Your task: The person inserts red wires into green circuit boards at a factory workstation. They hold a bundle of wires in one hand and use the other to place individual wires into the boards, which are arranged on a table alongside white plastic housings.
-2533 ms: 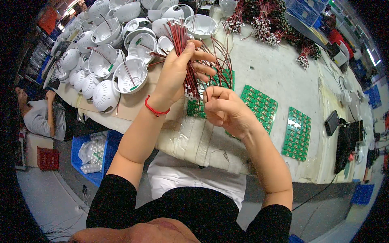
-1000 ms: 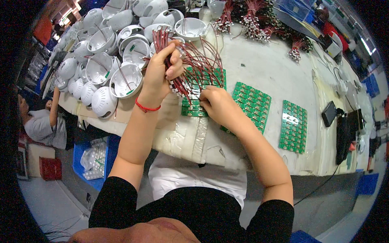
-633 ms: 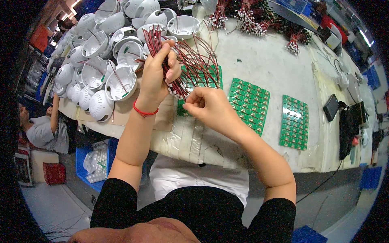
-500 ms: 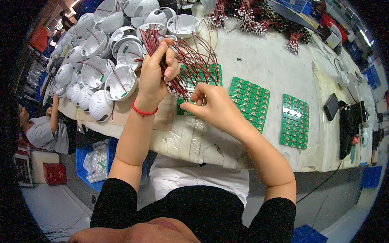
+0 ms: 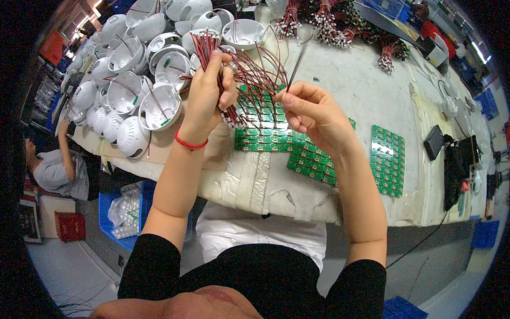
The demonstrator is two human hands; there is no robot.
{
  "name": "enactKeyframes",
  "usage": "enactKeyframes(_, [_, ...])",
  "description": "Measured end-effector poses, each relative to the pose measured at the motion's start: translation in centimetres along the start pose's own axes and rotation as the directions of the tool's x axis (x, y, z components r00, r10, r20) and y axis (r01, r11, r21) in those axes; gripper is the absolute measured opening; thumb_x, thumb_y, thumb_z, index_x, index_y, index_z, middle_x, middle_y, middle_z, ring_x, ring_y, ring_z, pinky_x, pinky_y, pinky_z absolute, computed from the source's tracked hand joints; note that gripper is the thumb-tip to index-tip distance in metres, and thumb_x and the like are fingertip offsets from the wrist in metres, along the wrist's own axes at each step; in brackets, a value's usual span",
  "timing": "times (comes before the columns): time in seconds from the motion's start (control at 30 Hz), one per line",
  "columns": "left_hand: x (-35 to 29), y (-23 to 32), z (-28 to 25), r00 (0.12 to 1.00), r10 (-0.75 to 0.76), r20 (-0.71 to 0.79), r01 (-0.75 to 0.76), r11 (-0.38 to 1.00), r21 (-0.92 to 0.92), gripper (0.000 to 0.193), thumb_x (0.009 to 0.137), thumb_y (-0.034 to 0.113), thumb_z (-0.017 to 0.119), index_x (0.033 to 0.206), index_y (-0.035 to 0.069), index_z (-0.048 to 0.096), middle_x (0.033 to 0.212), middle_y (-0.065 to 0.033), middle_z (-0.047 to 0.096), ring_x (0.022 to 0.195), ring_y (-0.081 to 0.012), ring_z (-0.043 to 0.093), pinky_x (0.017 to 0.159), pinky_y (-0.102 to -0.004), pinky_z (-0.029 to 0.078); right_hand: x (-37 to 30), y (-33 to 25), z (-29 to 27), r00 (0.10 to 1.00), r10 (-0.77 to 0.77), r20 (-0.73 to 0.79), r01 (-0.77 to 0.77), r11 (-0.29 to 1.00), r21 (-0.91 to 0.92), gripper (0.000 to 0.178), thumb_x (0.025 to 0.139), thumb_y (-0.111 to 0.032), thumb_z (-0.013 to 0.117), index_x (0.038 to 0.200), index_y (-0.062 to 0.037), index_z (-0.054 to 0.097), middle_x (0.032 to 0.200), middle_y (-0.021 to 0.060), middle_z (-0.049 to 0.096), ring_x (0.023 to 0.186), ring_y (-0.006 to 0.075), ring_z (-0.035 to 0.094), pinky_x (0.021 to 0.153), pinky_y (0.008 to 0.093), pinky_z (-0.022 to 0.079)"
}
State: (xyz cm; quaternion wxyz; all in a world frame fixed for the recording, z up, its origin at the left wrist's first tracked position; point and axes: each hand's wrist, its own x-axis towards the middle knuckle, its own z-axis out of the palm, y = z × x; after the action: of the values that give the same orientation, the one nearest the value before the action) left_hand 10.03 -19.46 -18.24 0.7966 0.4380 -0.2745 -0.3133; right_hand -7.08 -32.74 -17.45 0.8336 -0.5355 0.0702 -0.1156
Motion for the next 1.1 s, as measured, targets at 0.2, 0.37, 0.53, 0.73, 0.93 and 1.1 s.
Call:
enactKeyframes(0.2, [-0.1,0.5,0.3,0.999,-0.040,0.029,0.042,0.996,-0.080,0.025,0.097,0.026,0.044,0.098,0.001,0.048,0.053,0.0019,0.040,0.034,-0.0059,0.033,0.032,-0.0219,0.023,0.8,0.9,-0.5,0.992,0.093,-0.088,-0.123,0.889,-0.442,0.012,0.086,-0.009,0.060,0.085,0.0016,0.056,0.071,0.0066,0.060,0.058,0.0125,0.060,0.051,0.0207,0.048])
enactKeyframes(0.37, [-0.5,0.9,0.7,0.998,-0.058,0.027,0.060,0.994,-0.087,0.022,0.097,0.023,0.043,0.100,0.003,0.049,0.052,0.0035,0.037,0.034,-0.0051,0.030,0.032,-0.0213,0.022,1.1,2.3,-0.8,0.986,0.129,-0.108,-0.168,0.748,-0.641,0.011,0.086,-0.006,0.056,0.083,0.0045,0.055,0.071,0.0092,0.062,0.062,0.0145,0.064,0.055,0.0243,0.052])
enactKeyframes(0.53, [-0.8,1.0,1.1,0.995,-0.084,0.045,0.085,0.996,-0.017,0.022,0.097,0.024,0.042,0.104,0.004,0.049,0.053,0.0041,0.037,0.034,-0.0045,0.030,0.032,-0.0205,0.021,0.7,2.5,-0.5,0.982,0.184,-0.042,-0.139,0.551,-0.823,0.011,0.086,-0.006,0.056,0.087,0.0056,0.055,0.072,0.0082,0.062,0.062,0.0135,0.062,0.058,0.0259,0.051])
enactKeyframes(0.73, [-1.0,0.5,1.6,0.986,-0.107,0.124,0.097,0.992,0.087,0.024,0.097,0.024,0.041,0.104,0.002,0.049,0.054,0.0026,0.042,0.033,-0.0039,0.031,0.031,-0.0204,0.024,0.8,3.1,-0.7,0.997,0.071,0.009,-0.032,0.547,-0.837,0.009,0.081,-0.005,0.058,0.082,0.0043,0.056,0.065,0.0117,0.063,0.055,0.0152,0.062,0.054,0.0282,0.048])
enactKeyframes(0.93, [-1.1,0.3,1.7,0.984,-0.107,0.145,0.091,0.990,0.110,0.026,0.097,0.025,0.043,0.103,0.001,0.051,0.055,0.0018,0.045,0.033,-0.0037,0.032,0.031,-0.0197,0.024,0.9,3.2,-0.4,0.997,0.066,0.050,0.016,0.439,-0.898,0.005,0.081,-0.001,0.059,0.081,0.0040,0.059,0.063,0.0070,0.060,0.059,0.0126,0.059,0.055,0.0266,0.047])
enactKeyframes(1.1, [-1.1,0.5,1.5,0.988,-0.116,0.103,0.108,0.991,0.082,0.026,0.097,0.025,0.042,0.103,0.001,0.051,0.056,0.0015,0.045,0.033,-0.0036,0.031,0.031,-0.0197,0.024,0.8,3.1,0.1,0.985,-0.066,0.162,0.173,0.255,-0.951,0.007,0.075,-0.003,0.059,0.079,0.0035,0.059,0.075,0.0172,0.057,0.070,0.0354,0.057,0.063,0.0392,0.045])
